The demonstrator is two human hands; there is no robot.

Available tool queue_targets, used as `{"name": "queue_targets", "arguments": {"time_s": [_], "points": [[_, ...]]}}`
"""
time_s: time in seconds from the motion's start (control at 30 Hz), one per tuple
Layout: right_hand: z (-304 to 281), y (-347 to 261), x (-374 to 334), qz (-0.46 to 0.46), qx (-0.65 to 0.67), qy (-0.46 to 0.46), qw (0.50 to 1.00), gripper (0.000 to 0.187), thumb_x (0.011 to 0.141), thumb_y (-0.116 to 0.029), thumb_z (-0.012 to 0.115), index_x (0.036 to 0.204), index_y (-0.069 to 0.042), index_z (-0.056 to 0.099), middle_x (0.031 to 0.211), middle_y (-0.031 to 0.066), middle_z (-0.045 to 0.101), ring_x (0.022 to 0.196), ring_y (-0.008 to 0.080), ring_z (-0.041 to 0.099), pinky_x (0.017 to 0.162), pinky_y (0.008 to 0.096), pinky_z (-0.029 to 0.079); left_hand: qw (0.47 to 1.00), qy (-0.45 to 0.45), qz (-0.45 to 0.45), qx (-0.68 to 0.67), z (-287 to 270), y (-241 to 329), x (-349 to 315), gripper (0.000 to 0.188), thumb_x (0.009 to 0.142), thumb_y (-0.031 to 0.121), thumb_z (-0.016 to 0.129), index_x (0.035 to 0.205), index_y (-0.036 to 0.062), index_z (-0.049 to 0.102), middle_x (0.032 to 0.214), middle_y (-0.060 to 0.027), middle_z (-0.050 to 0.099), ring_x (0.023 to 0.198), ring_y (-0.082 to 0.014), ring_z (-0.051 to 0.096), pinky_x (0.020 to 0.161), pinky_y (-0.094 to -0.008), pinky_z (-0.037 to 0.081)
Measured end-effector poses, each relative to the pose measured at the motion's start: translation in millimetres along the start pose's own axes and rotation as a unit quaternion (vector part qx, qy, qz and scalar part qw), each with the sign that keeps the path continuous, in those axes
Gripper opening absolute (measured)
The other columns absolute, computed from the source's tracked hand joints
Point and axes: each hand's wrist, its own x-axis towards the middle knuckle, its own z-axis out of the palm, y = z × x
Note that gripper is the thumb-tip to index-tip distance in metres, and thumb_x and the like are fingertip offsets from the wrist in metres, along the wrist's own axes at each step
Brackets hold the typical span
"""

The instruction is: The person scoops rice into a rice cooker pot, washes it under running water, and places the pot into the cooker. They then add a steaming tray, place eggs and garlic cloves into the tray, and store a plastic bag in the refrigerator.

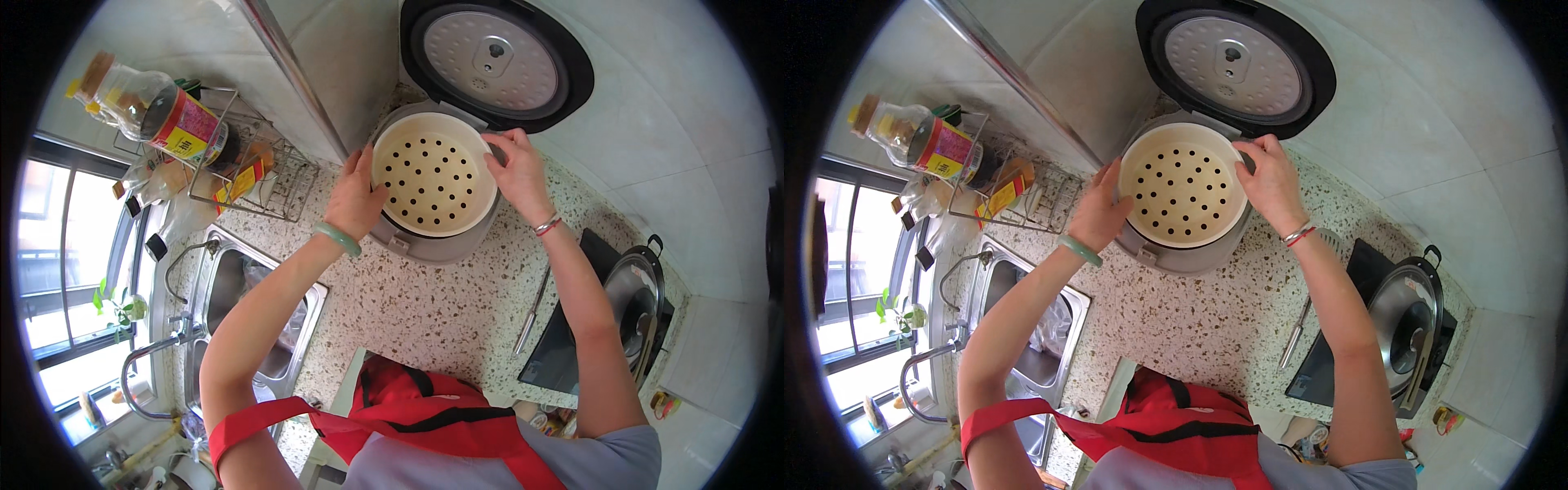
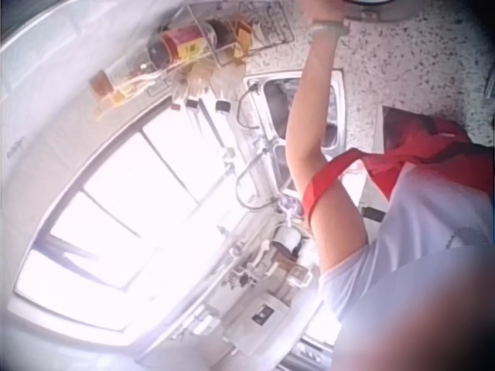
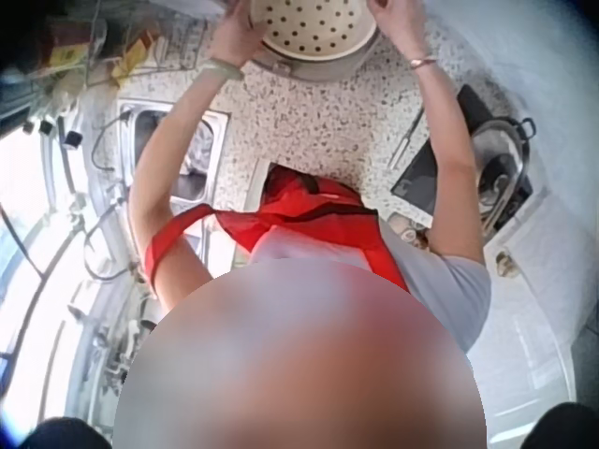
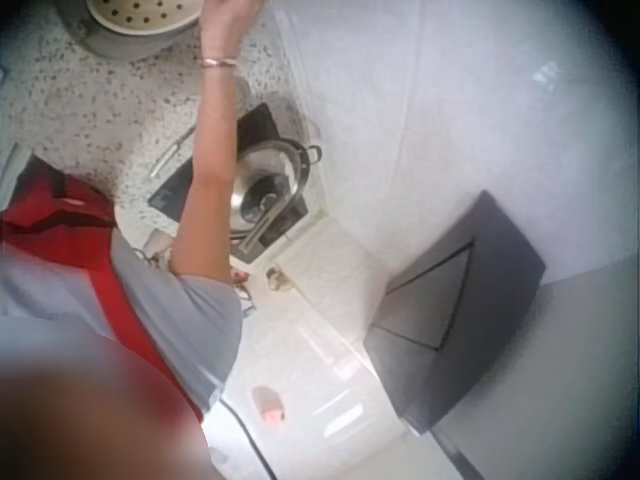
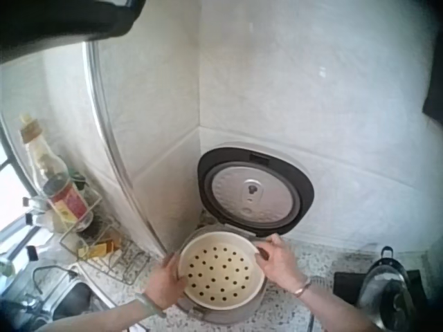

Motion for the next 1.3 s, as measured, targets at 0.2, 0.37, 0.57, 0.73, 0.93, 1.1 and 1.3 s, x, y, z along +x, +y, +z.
{"name": "queue_targets", "arguments": {"time_s": [0.2, 0.37, 0.57, 0.73, 0.93, 1.1, 1.3], "points": [[11.7, -2.1, -5.8, 0.04, -0.005, 0.018, 0.999, 0.029, 0.081, -0.013, 0.069, 0.11, -0.012, 0.062, 0.1, 0.0065, 0.054, 0.089, 0.0247, 0.061, 0.074, 0.0376, 0.051, 0.993, -0.024, -0.057, 0.104, 2.2, 1.3, -0.4, 0.074, 0.083, 0.021, 0.062, 0.148, 0.0068, 0.028, 0.149, -0.0227, 0.033, 0.121, -0.039, 0.052, 0.099, -0.043, 0.044], [14.4, -9.1, -8.8, 0.008, -0.061, 0.062, 0.996, 0.026, 0.082, -0.015, 0.069, 0.107, -0.012, 0.062, 0.099, 0.0059, 0.054, 0.086, 0.0245, 0.061, 0.073, 0.0375, 0.05, 0.993, -0.011, -0.059, 0.098, 0.8, 6.5, -4.6, 0.07, 0.085, 0.025, 0.063, 0.147, 0.0113, 0.032, 0.15, -0.0193, 0.033, 0.119, -0.0375, 0.053, 0.097, -0.0433, 0.046], [12.7, -54.4, -10.8, -0.03, -0.016, 0.045, 0.998, 0.009, 0.083, -0.016, 0.07, 0.084, -0.007, 0.066, 0.084, 0.0053, 0.06, 0.074, 0.0238, 0.06, 0.066, 0.035, 0.049, 0.993, 0.021, -0.068, -0.095, -22.4, -17.3, -38.8, 0.055, 0.089, 0.024, 0.066, 0.138, 0.0076, 0.045, 0.125, -0.0159, 0.054, 0.083, -0.0236, 0.065, 0.076, -0.0348, 0.055], [32.2, -89.9, -12.4, -0.034, 0.131, -0.052, 0.989, 0.013, 0.087, -0.015, 0.068, 0.094, -0.004, 0.068, 0.088, 0.0043, 0.066, 0.076, 0.013, 0.06, 0.068, 0.0264, 0.047, 0.899, -0.071, -0.224, -0.369, -72.2, -36.8, -98.1, 0.03, 0.096, 0.022, 0.06, 0.122, 0.0065, 0.061, 0.073, -0.0041, 0.066, 0.059, -0.0093, 0.061, 0.057, -0.0257, 0.053], [80.7, -212.6, -47.4, -0.055, 0.354, -0.143, 0.923, 0.018, 0.096, -0.015, 0.059, 0.098, 0.001, 0.067, 0.093, 0.0047, 0.069, 0.085, 0.0101, 0.062, 0.077, 0.0246, 0.049, 0.968, 0.162, -0.084, -0.169, -106.3, -73.1, -234.5, 0.044, 0.091, 0.024, 0.067, 0.13, 0.0074, 0.054, 0.099, -0.0064, 0.07, 0.096, -0.0152, 0.064, 0.083, -0.0304, 0.049], [155.7, -352.1, -140.8, -0.049, 0.411, -0.411, 0.812, 0.023, 0.098, -0.017, 0.056, 0.1, 0.003, 0.067, 0.089, 0.0066, 0.069, 0.078, 0.0112, 0.064, 0.075, 0.024, 0.05, 0.849, 0.192, -0.274, -0.408, -160.4, -109.7, -387.6, 0.033, 0.097, 0.029, 0.058, 0.121, 0.0063, 0.06, 0.102, -0.0061, 0.069, 0.091, -0.0126, 0.065, 0.08, -0.0282, 0.051], [249.3, -499.9, -307.6, -0.094, 0.363, -0.647, 0.664, 0.025, 0.098, -0.019, 0.055, 0.103, 0.002, 0.068, 0.089, 0.0084, 0.071, 0.074, 0.0128, 0.067, 0.068, 0.0246, 0.053, 0.704, 0.451, -0.339, -0.431, -166.6, -168.8, -629.3, 0.031, 0.098, 0.025, 0.055, 0.12, 0.0042, 0.059, 0.106, -0.0092, 0.067, 0.09, -0.0163, 0.067, 0.075, -0.0277, 0.055]]}}
